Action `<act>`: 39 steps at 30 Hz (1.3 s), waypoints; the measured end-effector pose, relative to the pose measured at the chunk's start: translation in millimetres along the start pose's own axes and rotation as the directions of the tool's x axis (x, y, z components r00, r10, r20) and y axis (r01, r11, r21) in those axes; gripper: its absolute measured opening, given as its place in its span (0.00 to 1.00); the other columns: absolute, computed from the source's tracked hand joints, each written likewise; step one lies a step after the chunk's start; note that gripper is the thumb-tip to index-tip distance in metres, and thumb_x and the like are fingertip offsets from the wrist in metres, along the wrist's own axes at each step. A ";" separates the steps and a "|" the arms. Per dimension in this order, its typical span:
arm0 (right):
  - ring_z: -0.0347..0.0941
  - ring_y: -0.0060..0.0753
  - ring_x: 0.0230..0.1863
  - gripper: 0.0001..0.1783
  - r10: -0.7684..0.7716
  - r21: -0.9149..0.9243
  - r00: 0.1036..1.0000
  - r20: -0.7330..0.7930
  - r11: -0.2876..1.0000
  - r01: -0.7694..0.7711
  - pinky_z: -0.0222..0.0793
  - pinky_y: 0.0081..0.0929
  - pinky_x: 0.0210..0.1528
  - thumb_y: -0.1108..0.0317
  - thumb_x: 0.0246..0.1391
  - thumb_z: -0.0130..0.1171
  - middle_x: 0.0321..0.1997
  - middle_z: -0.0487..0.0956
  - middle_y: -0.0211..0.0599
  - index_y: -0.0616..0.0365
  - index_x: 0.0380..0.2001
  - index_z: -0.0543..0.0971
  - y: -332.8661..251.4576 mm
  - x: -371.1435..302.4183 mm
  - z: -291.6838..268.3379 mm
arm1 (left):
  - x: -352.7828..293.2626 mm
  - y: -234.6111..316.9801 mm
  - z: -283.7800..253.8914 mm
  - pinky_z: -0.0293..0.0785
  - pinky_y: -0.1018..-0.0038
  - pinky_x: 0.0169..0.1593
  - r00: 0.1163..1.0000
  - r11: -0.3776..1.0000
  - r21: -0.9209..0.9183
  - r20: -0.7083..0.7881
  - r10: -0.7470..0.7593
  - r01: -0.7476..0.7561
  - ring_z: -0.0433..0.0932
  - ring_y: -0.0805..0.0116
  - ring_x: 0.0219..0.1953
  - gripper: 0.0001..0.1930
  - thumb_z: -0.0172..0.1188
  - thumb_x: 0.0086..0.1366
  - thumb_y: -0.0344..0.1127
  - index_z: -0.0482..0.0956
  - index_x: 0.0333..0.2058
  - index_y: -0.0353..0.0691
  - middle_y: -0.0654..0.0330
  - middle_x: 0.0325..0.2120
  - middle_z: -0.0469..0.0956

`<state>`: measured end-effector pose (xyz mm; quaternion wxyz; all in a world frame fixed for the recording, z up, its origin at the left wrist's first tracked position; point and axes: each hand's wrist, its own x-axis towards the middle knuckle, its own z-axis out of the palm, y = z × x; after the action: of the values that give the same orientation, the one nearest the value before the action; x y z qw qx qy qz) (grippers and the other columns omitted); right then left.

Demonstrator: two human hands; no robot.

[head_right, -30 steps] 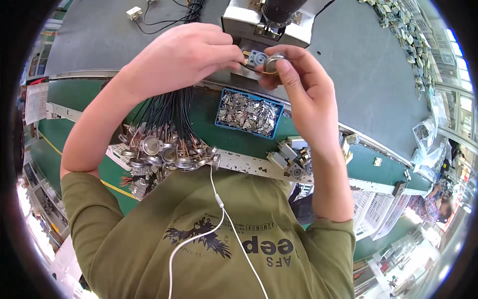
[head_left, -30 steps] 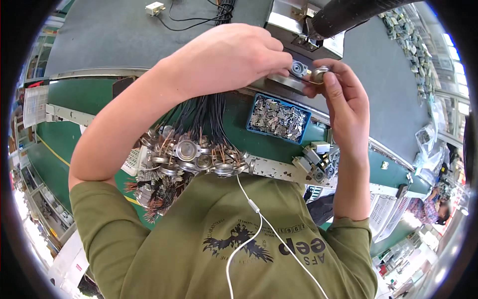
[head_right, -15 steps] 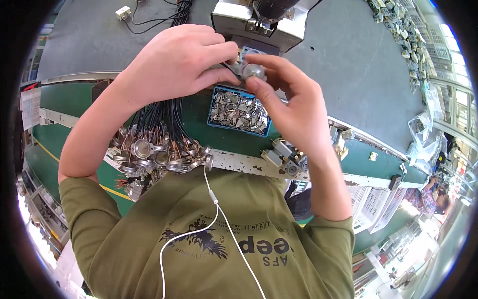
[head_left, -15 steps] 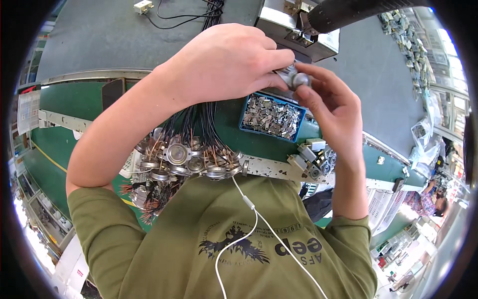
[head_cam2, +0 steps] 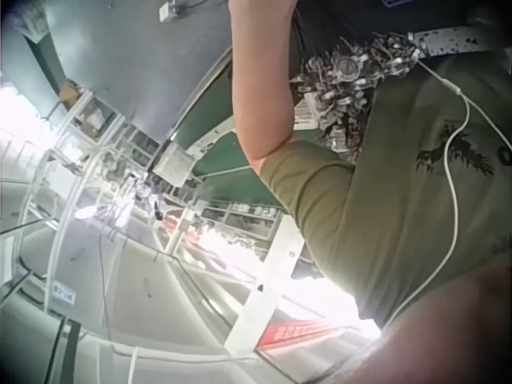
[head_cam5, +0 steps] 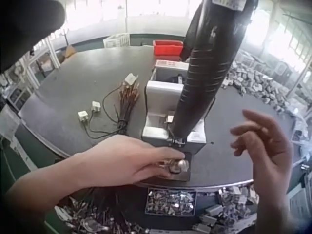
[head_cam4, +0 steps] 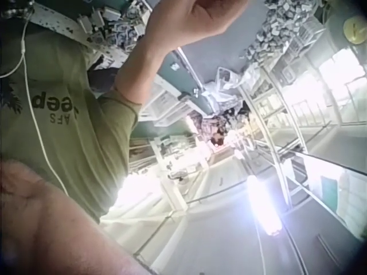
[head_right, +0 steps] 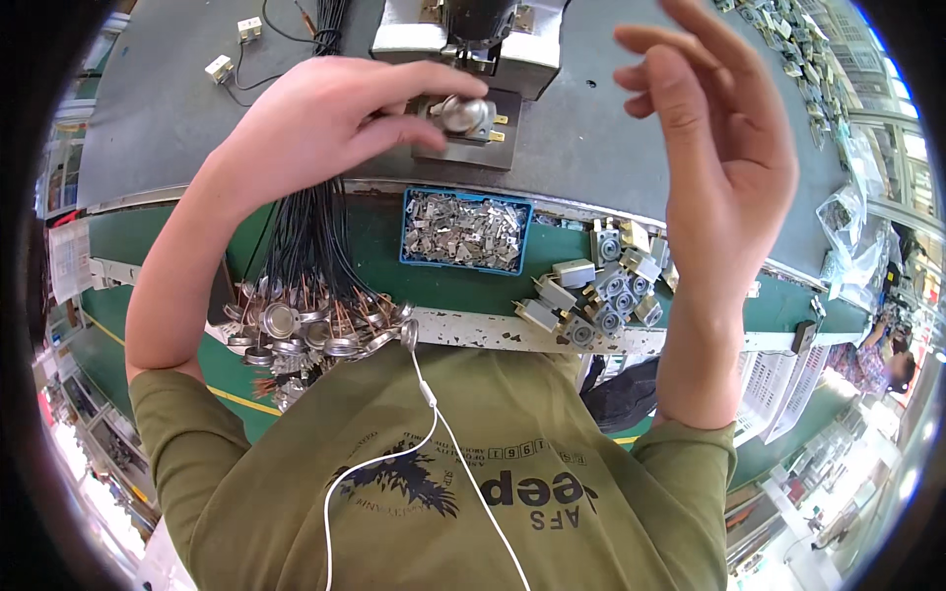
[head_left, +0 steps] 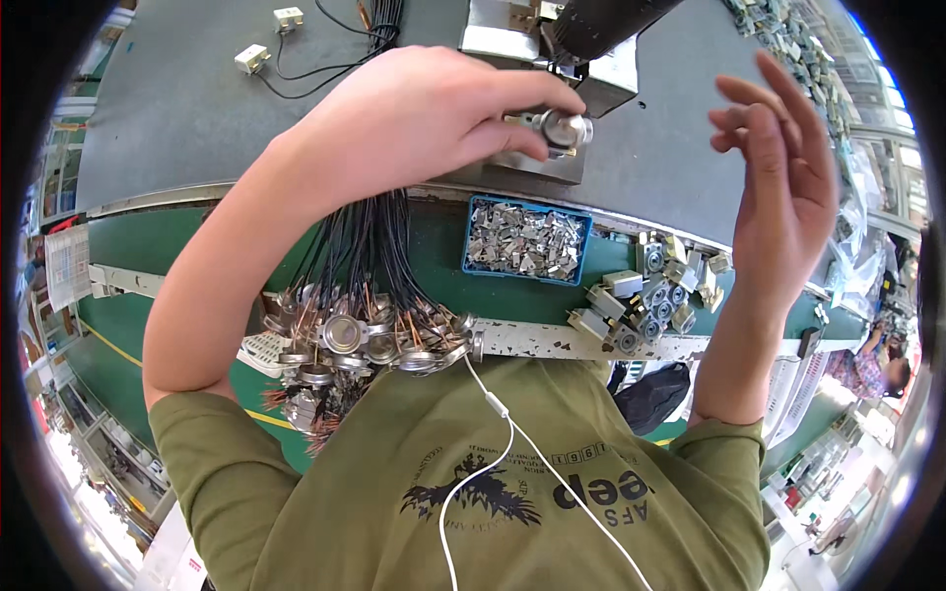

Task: Assembling electrical wiring harnesses by connecting wires to components and securing them using a powered screwdriver at a factory station.

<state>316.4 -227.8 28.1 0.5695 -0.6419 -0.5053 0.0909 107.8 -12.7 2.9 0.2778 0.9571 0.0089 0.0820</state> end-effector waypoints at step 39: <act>0.72 0.26 0.18 0.10 -0.150 0.212 0.867 -0.475 0.937 0.278 0.69 0.22 0.23 0.69 0.64 0.64 0.20 0.75 0.35 0.65 0.41 0.76 -61.7 81.7 97.1 | 20.2 -3.0 7.5 0.79 0.58 0.52 0.913 0.961 0.075 0.300 -0.277 0.267 0.84 0.52 0.48 0.19 0.61 0.69 0.49 0.79 0.58 0.65 0.57 0.44 0.85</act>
<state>254.2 -114.1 83.8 0.7606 -0.5000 -0.4103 -0.0563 129.0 -12.9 -1.9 0.2689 0.9519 0.1000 -0.1076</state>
